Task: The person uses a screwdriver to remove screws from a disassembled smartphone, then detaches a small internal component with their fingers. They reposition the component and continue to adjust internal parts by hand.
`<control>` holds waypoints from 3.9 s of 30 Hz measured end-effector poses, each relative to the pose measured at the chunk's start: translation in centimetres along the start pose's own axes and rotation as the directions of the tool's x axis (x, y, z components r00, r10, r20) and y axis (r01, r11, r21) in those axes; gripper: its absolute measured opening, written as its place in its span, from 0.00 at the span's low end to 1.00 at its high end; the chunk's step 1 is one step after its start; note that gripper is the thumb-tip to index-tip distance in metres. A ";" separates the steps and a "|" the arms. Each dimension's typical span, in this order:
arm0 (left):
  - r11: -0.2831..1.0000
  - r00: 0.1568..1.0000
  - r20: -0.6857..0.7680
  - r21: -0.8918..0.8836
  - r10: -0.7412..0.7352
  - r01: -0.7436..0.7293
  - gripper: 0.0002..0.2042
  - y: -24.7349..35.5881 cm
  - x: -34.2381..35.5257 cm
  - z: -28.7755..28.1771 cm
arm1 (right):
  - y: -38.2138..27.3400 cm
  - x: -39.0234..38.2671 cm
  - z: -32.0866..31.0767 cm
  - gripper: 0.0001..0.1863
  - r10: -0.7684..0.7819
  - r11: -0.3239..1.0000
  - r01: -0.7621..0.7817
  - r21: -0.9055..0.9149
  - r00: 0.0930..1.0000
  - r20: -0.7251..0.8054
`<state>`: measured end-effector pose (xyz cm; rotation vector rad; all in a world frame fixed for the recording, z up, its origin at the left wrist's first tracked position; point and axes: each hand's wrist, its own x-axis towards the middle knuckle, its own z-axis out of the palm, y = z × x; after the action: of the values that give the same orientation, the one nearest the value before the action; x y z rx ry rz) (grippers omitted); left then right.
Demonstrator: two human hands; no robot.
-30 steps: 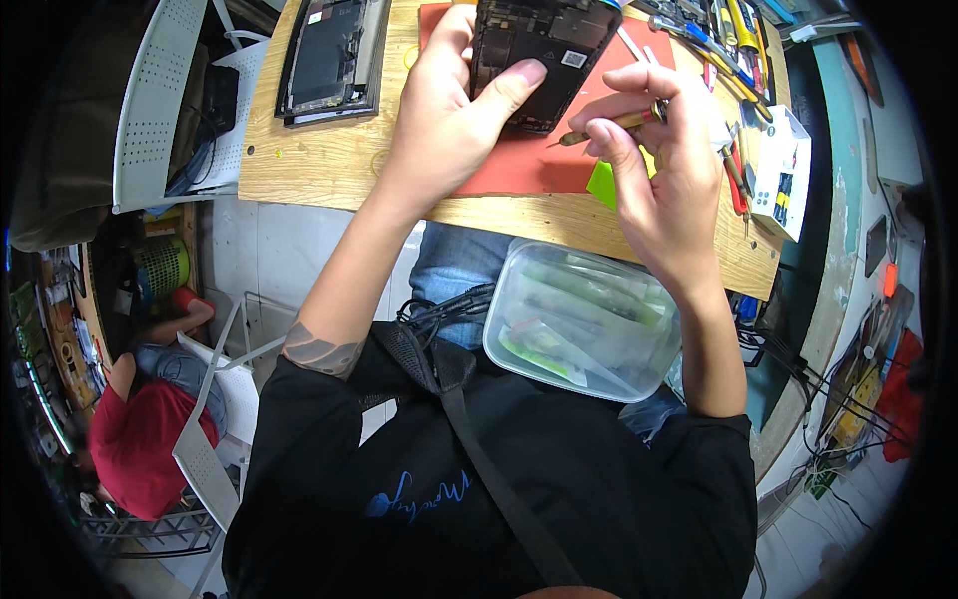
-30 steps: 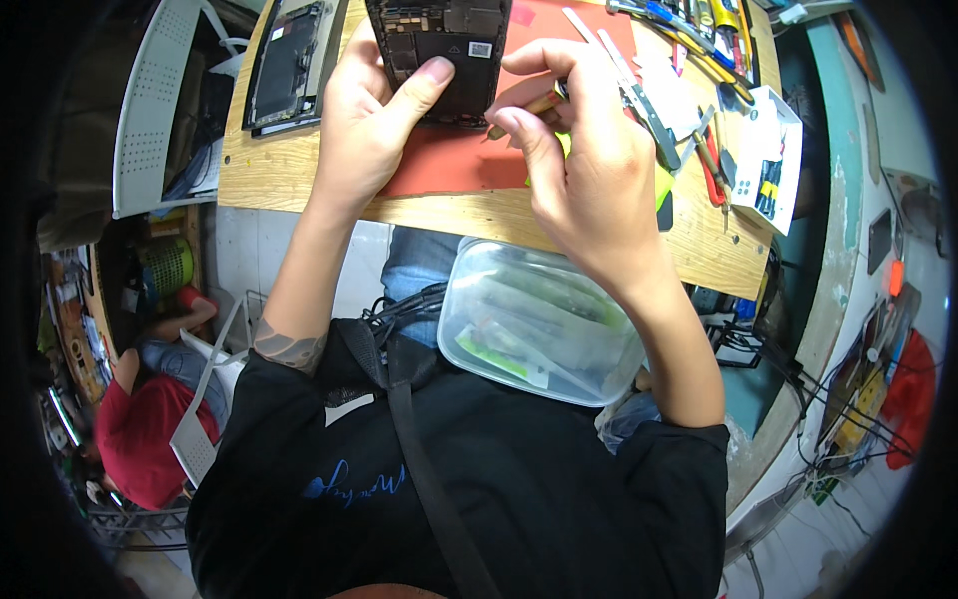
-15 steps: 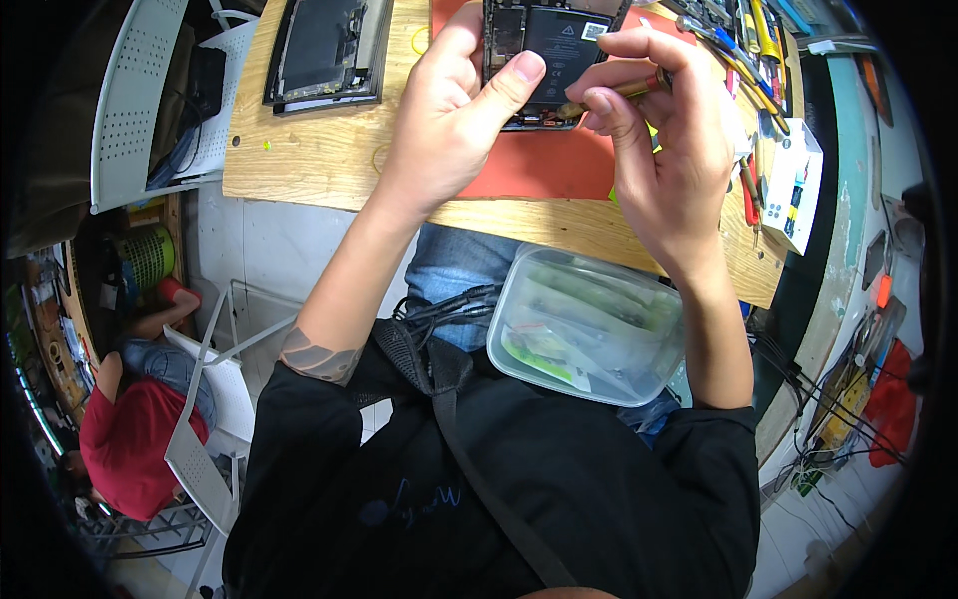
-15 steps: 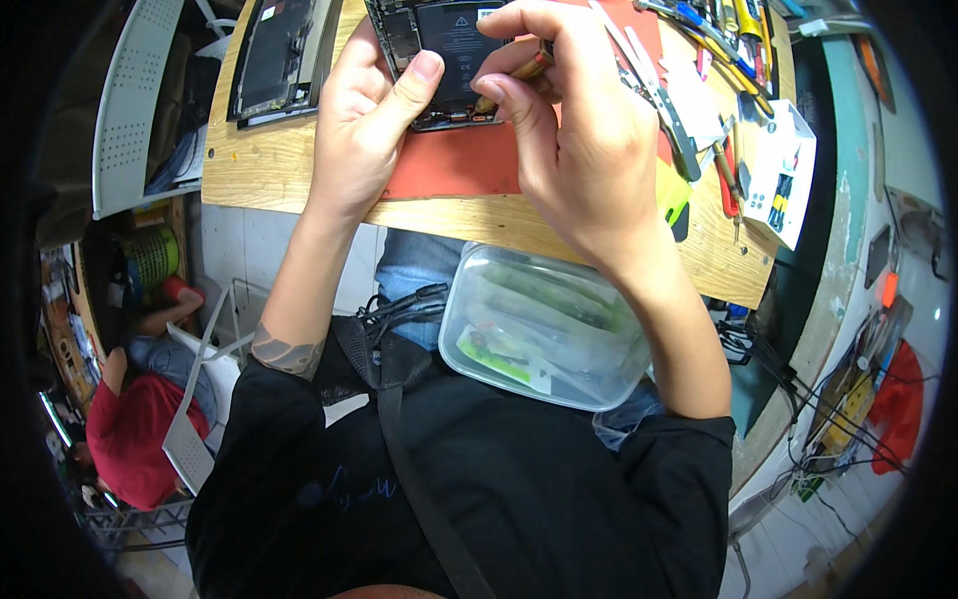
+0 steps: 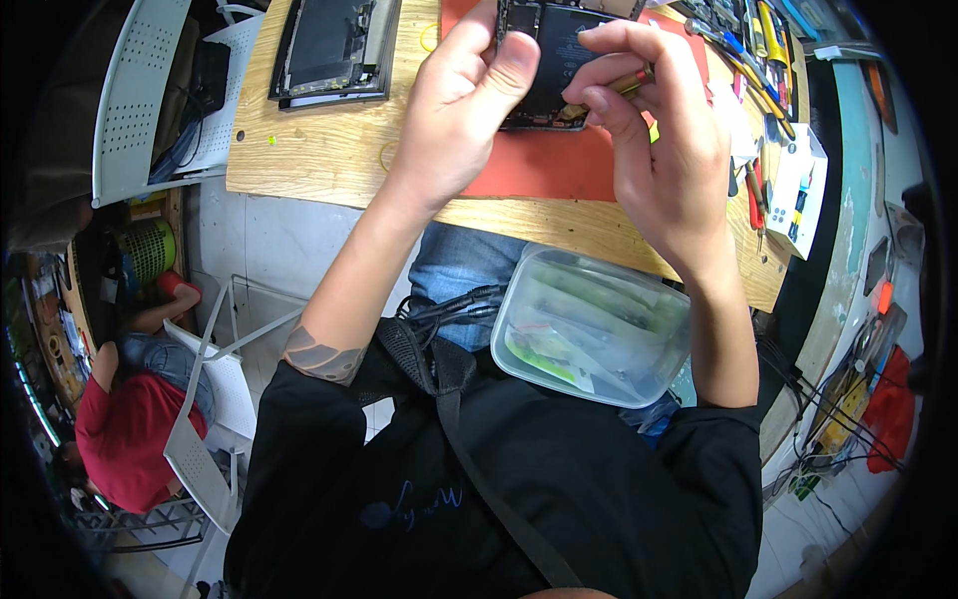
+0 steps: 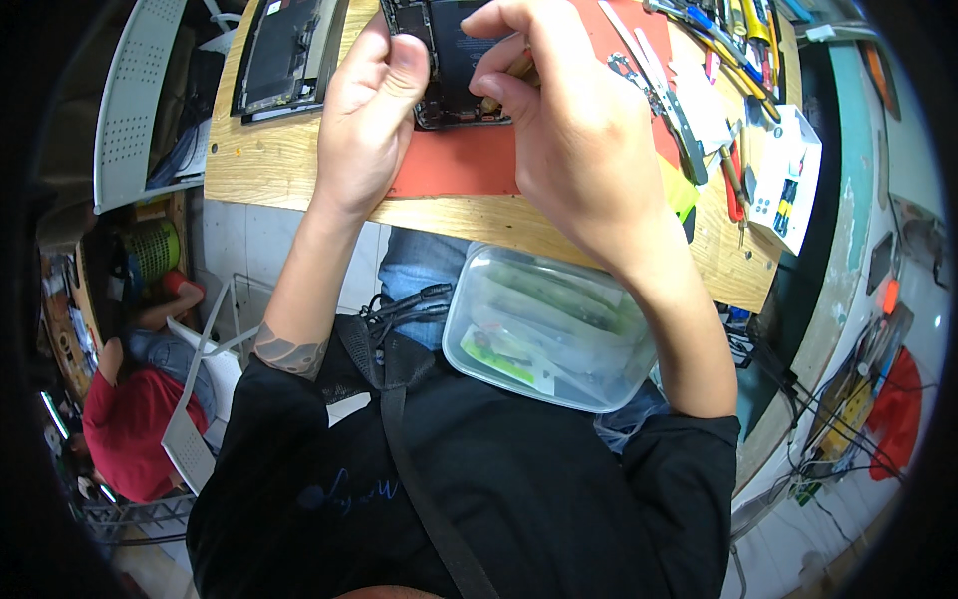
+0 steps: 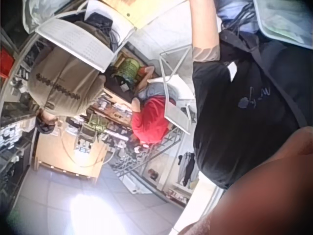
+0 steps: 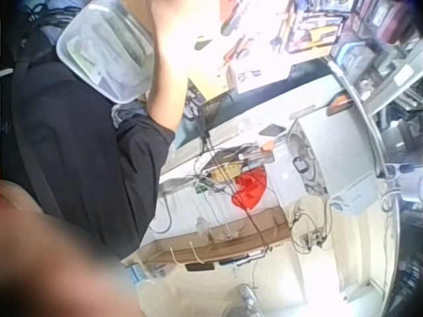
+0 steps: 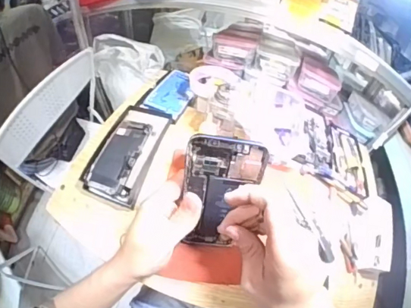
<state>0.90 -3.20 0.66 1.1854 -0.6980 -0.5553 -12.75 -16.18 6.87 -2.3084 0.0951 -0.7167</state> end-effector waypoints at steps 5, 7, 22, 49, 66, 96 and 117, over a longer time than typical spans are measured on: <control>0.990 0.999 0.010 -0.131 -0.048 0.049 0.03 -1.9 0.0 -1.6 | 0.3 -0.5 -0.5 0.17 0.045 0.998 -0.043 0.038 0.996 -0.072; 0.954 0.994 0.032 -0.278 -0.102 0.107 0.02 -2.4 -0.3 -1.8 | 0.7 -1.0 -0.9 0.17 0.110 0.982 -0.095 0.166 0.990 -0.084; 0.979 0.990 0.108 -0.169 -0.092 0.110 0.11 -0.4 0.2 -1.7 | 0.4 -4.1 -3.7 0.07 0.428 0.881 -0.383 0.276 0.895 -0.123; 0.991 0.996 0.074 -0.120 -0.050 0.059 0.15 1.1 -0.1 0.8 | -1.8 -4.1 -0.4 0.11 0.244 0.947 -0.238 -0.216 0.970 0.002; 0.989 0.995 0.073 -0.133 -0.062 0.072 0.13 1.3 -0.1 0.9 | -1.1 -4.1 -0.2 0.14 0.068 0.927 -0.030 -0.374 0.994 0.089; 0.988 0.991 0.118 -0.129 -0.067 0.082 0.16 0.1 0.1 -0.3 | 0.5 -3.1 0.9 0.15 0.158 0.978 -0.156 -0.140 0.987 0.005; 0.989 0.990 0.122 -0.119 -0.076 0.090 0.16 -0.2 -0.1 -0.6 | 0.3 -4.0 1.5 0.14 0.102 0.934 -0.101 -0.344 0.995 -0.015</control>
<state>1.28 -2.83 0.33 1.0753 -0.7052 -0.7329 -15.34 -14.45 3.89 -2.6134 0.3625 -0.6874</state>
